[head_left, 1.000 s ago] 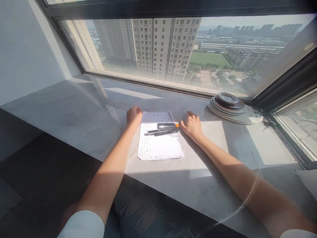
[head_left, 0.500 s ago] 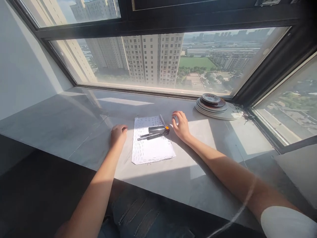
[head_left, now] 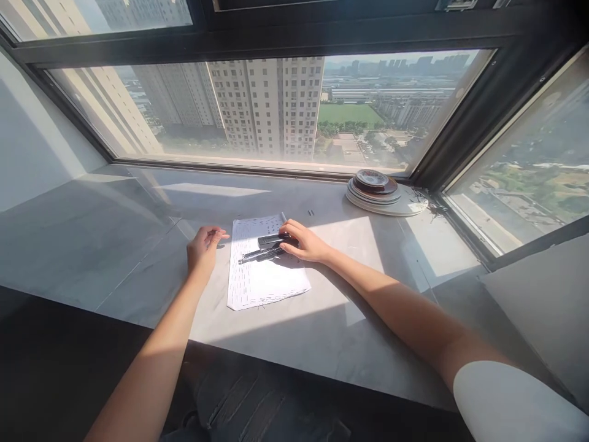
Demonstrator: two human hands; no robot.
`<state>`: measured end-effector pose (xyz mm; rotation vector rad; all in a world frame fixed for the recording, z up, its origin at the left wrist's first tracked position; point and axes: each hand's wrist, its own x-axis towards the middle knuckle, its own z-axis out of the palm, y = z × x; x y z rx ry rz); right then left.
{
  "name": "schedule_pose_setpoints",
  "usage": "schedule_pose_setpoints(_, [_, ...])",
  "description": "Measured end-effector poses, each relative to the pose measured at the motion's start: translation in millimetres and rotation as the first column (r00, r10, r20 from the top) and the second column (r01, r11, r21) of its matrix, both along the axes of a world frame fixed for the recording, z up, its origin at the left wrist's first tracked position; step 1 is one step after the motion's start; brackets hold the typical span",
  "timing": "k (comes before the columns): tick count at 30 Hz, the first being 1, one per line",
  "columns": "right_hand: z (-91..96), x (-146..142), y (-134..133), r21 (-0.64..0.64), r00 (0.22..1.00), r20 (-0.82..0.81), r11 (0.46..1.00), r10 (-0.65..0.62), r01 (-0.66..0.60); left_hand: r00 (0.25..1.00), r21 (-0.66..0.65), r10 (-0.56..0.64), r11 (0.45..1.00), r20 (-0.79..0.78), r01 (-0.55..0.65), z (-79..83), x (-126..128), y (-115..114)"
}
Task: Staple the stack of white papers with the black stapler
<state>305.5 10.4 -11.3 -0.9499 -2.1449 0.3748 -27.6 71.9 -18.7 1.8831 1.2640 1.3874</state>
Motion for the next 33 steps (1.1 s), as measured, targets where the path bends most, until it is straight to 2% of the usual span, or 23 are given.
schedule_pose_setpoints(4, [-2.1,0,0,0.010,1.000,-0.013,1.000,0.012,-0.012,0.997,-0.037,-0.056,0.998,0.057,0.058,3.8,4,-7])
schedule_pose_setpoints(9, [-6.7,1,2,0.006,1.000,-0.009,1.000,0.007,-0.007,0.983,-0.014,-0.063,0.998,-0.170,0.062,11.2,4,-17])
schedule_pose_setpoints(11, [-8.4,1,3,0.000,1.000,-0.011,1.000,0.002,-0.002,0.978,-0.023,-0.087,0.996,-0.192,0.084,12.2,4,-19])
schedule_pose_setpoints(19, [-9.6,3,5,-0.062,0.999,-0.039,0.998,0.001,-0.003,0.966,-0.123,-0.260,0.958,-0.004,0.258,8.6,13,-22])
schedule_pose_setpoints(25, [-6.4,3,4,-0.088,1.000,-0.020,0.996,0.008,-0.009,0.905,-0.260,-0.425,0.871,0.028,0.417,12.9,26,-28])
schedule_pose_setpoints(27, [-5.1,2,4,-0.095,1.000,-0.010,0.995,0.011,-0.012,0.893,-0.282,-0.449,0.855,0.022,0.436,12.6,27,-28])
schedule_pose_setpoints(33, [-1.2,1,2,-0.159,0.999,-0.034,0.987,0.011,-0.016,0.903,-0.314,-0.429,0.853,0.029,0.416,10.0,28,-25])
